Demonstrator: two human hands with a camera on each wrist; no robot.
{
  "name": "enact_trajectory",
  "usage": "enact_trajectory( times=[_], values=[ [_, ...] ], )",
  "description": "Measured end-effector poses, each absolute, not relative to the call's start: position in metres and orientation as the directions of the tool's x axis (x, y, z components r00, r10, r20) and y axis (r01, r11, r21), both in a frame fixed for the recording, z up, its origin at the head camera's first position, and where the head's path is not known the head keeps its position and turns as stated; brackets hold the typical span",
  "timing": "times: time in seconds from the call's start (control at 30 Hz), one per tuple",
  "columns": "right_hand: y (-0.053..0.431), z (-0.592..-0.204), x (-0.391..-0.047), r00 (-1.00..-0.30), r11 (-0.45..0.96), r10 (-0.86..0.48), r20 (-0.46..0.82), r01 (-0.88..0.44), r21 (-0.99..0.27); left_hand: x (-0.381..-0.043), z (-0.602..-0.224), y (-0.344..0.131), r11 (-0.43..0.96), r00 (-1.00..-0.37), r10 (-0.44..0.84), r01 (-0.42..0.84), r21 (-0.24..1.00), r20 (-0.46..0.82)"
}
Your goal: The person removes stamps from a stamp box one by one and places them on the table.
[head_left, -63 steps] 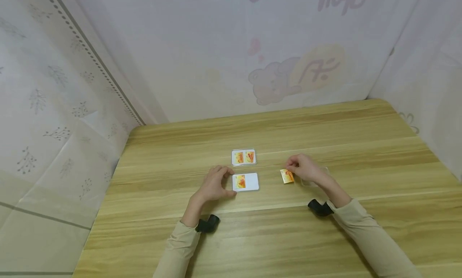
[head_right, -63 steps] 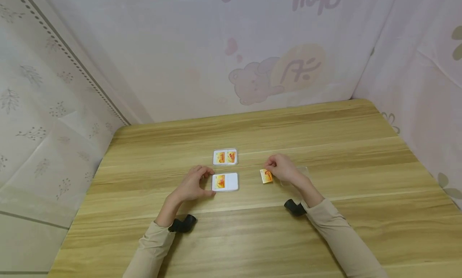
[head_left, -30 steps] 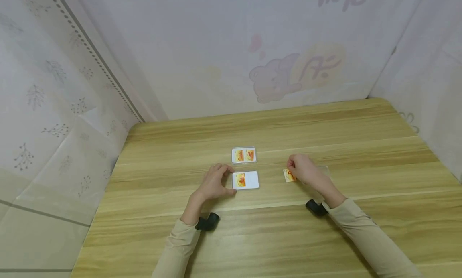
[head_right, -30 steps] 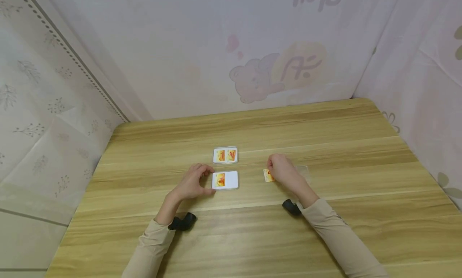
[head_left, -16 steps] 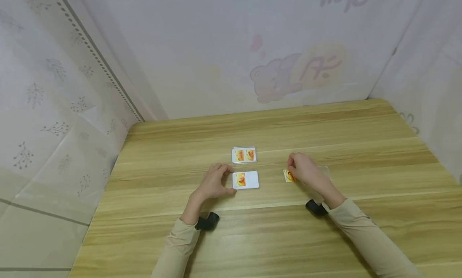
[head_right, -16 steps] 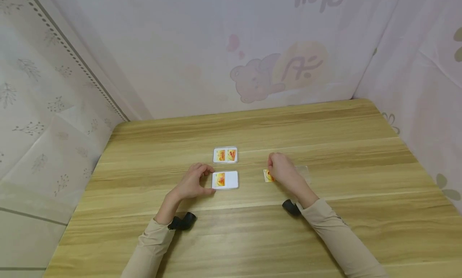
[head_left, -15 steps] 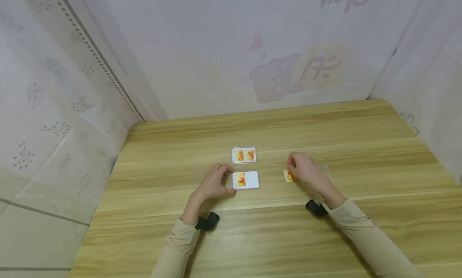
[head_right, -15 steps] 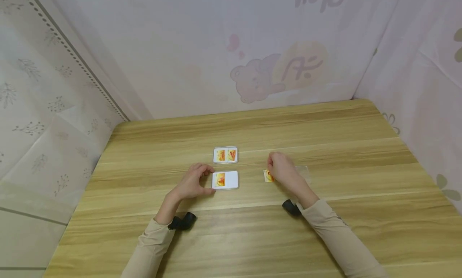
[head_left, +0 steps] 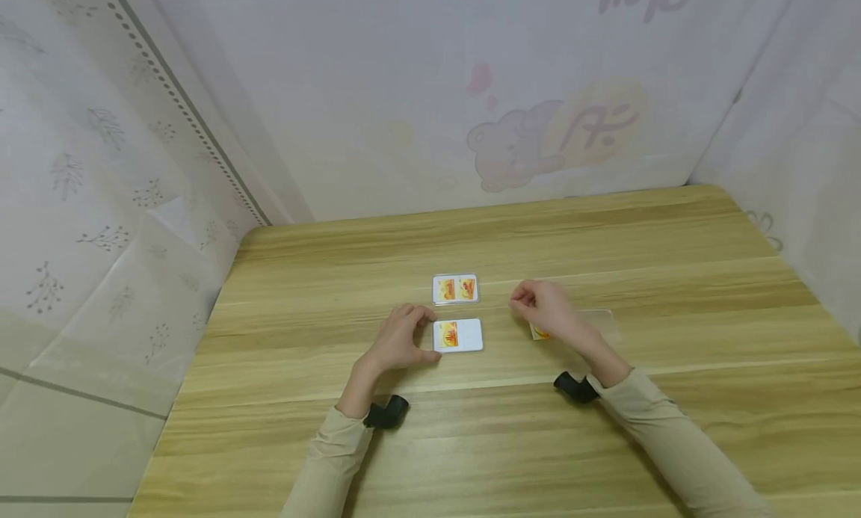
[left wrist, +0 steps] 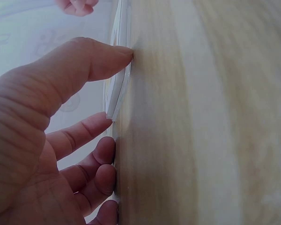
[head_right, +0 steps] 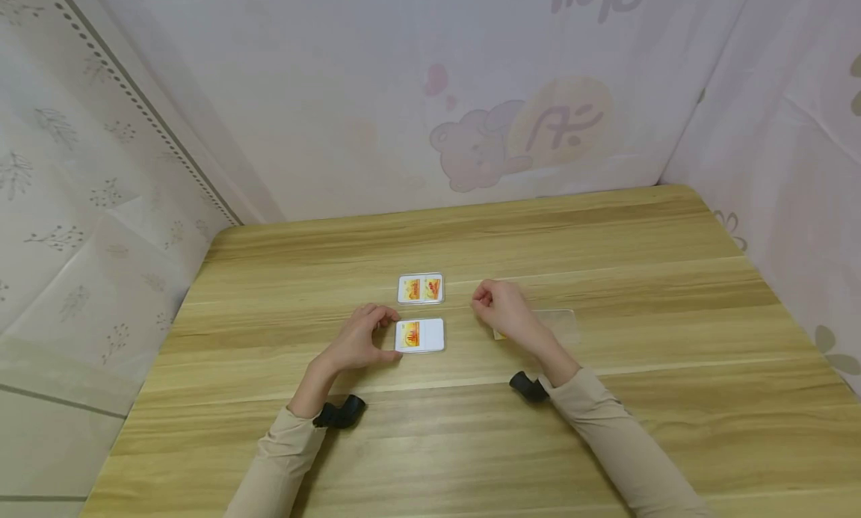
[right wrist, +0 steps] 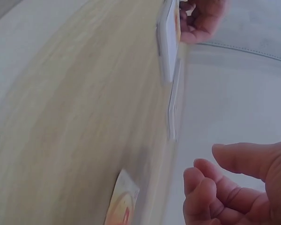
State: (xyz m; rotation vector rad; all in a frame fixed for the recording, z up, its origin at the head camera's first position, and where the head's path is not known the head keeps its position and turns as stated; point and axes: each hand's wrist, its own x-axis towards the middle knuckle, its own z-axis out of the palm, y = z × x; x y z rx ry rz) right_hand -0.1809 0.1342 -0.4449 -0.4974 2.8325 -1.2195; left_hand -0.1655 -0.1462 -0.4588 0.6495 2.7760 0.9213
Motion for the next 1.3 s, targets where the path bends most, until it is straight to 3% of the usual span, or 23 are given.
enact_trajectory(
  times=[0.47,1.3],
  values=[
    [0.119,-0.443,-0.181,-0.951,0.599,-0.306,0.041,-0.226,-0.769,-0.166,-0.46,-0.146,0.718,-0.896,0.444,0.355,0.599,-0.002],
    [0.093,-0.439,-0.183,-0.931,0.569,-0.36,0.061,-0.271,-0.777,-0.166,-0.46,-0.146,0.716,-0.898,0.44,0.349,0.604,-0.003]
  ],
)
